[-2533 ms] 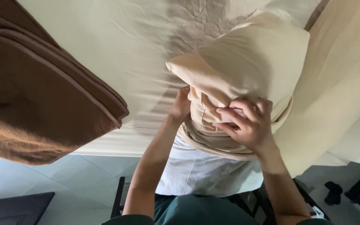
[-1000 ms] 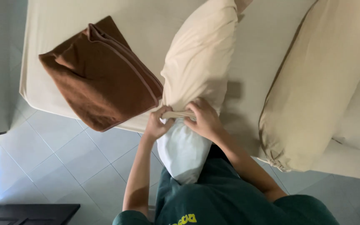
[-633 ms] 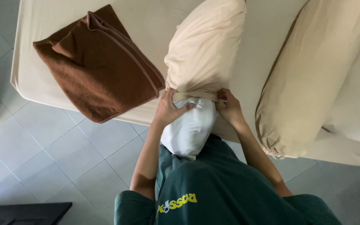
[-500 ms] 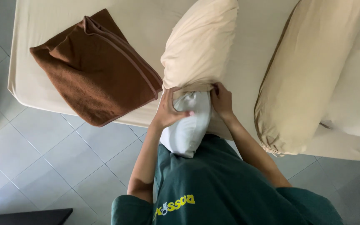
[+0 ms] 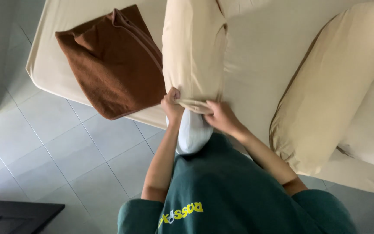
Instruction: The person inserts a white pillow into a beige pillowcase by hand. They start by turning the pillowcase inside out, then feed the pillow into the opening and pull the fabric over the corners, smoothing the case as they go.
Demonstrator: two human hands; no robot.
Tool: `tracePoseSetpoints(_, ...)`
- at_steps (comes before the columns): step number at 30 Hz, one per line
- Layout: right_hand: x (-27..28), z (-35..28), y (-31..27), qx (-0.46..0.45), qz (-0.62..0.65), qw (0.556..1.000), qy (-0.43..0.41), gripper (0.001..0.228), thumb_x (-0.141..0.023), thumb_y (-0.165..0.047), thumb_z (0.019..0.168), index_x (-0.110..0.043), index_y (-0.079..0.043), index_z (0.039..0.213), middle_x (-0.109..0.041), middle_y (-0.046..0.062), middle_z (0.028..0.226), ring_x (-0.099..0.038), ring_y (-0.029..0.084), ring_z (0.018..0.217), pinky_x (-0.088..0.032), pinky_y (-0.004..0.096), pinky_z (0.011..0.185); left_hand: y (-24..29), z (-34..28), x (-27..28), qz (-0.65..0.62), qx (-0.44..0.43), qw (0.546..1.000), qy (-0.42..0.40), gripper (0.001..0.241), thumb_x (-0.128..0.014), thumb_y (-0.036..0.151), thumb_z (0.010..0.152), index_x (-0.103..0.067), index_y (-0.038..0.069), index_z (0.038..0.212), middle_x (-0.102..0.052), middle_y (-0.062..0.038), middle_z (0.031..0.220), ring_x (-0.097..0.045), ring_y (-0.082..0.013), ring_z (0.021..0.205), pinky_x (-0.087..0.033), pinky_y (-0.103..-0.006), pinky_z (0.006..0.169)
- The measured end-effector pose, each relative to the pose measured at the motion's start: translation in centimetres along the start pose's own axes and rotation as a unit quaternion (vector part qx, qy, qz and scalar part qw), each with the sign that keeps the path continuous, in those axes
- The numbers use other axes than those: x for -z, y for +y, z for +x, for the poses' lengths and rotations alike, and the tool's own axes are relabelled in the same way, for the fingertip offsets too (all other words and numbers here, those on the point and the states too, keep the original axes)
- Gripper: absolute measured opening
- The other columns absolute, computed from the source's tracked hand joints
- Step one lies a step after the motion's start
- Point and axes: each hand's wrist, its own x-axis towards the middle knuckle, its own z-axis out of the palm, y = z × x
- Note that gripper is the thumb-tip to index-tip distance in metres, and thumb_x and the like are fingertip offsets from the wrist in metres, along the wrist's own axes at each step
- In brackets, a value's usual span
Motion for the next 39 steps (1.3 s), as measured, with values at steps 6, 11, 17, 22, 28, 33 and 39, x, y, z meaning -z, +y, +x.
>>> tracePoseSetpoints(6,-0.9,3.0,9.4,-0.064,-0.139,0.946,0.287,0.02,-0.067,-0.013,0.085,-0.048,-0.012,0.088,-0.054,0.011,0.078,-0.063,0.038,0.077,-0.051,0.046,0.069,5.7,1.8,3.3,-0.013,0.017,0.992,-0.124,0.03,-0.077,0.026,0.073,-0.048,0.022,0.069,-0.053,-0.004,0.055,-0.058,-0.03,0.053,-0.046,-0.0375,0.056)
tracePoseSetpoints(11,-0.5,1.5,11.8,-0.218,0.132,0.955,0.154,0.023,-0.053,-0.03,0.104,-0.059,-0.012,0.09,-0.066,0.012,0.084,-0.061,0.025,0.089,-0.048,0.042,0.083,11.5,0.7,10.1,-0.064,-0.058,0.915,-0.393,0.112,-0.097,0.056,0.051,-0.043,0.015,0.141,-0.045,-0.018,0.134,-0.048,-0.0502,0.133,-0.039,-0.0626,0.114)
tracePoseSetpoints(17,2.9,-1.6,-5.9,-0.154,0.001,0.988,-0.031,0.053,-0.067,-0.037,0.09,-0.063,0.013,0.072,-0.061,0.04,0.072,-0.064,0.057,0.077,-0.046,0.056,0.064,-0.6,-0.5,2.8,0.014,-0.045,0.993,-0.112,0.037,-0.083,0.024,0.071,-0.054,0.015,0.093,-0.062,-0.018,0.076,-0.065,-0.0488,0.077,-0.047,-0.0538,0.071)
tracePoseSetpoints(22,3.5,0.3,-6.8,-0.023,-0.142,0.99,-0.006,0.015,-0.064,-0.02,0.078,-0.05,-0.015,0.078,-0.057,0.008,0.058,-0.067,0.034,0.06,-0.05,0.045,0.055,-2.9,1.0,-0.3,-0.16,0.085,0.983,-0.034,0.053,-0.088,0.036,0.066,-0.038,0.022,0.076,-0.037,0.004,0.066,-0.041,-0.0135,0.066,-0.033,-0.0297,0.064)
tracePoseSetpoints(28,0.2,2.3,3.2,-0.029,-0.22,0.973,0.068,0.031,-0.063,0.002,0.077,-0.059,-0.002,0.108,-0.068,0.021,0.086,-0.072,0.043,0.085,-0.058,0.05,0.073,-1.6,-0.1,-1.8,-0.341,0.406,0.845,-0.073,0.09,-0.071,0.069,0.069,-0.028,0.011,0.124,-0.023,-0.013,0.122,-0.026,-0.0315,0.115,-0.018,-0.0461,0.099)
tracePoseSetpoints(33,-2.8,-3.7,18.4,-0.164,-0.123,0.976,0.072,0.028,-0.068,-0.004,0.078,-0.063,-0.003,0.105,-0.069,0.022,0.09,-0.071,0.045,0.091,-0.057,0.052,0.082,2.1,-6.9,1.0,-0.425,0.635,0.637,-0.103,0.135,-0.057,0.095,0.071,-0.021,0.002,0.163,-0.012,-0.027,0.167,-0.015,-0.0463,0.154,-0.006,-0.0596,0.128)
tracePoseSetpoints(39,0.0,-8.1,23.6,-0.129,-0.346,0.914,0.169,0.032,-0.082,-0.043,0.074,-0.064,-0.021,0.087,-0.066,0.003,0.084,-0.066,0.029,0.081,-0.05,0.042,0.075,-17.2,-31.9,-3.1,-0.269,0.63,0.687,-0.244,0.071,-0.076,0.016,0.096,-0.039,0.011,0.156,-0.052,-0.018,0.152,-0.043,-0.0463,0.143,-0.02,-0.0663,0.12)
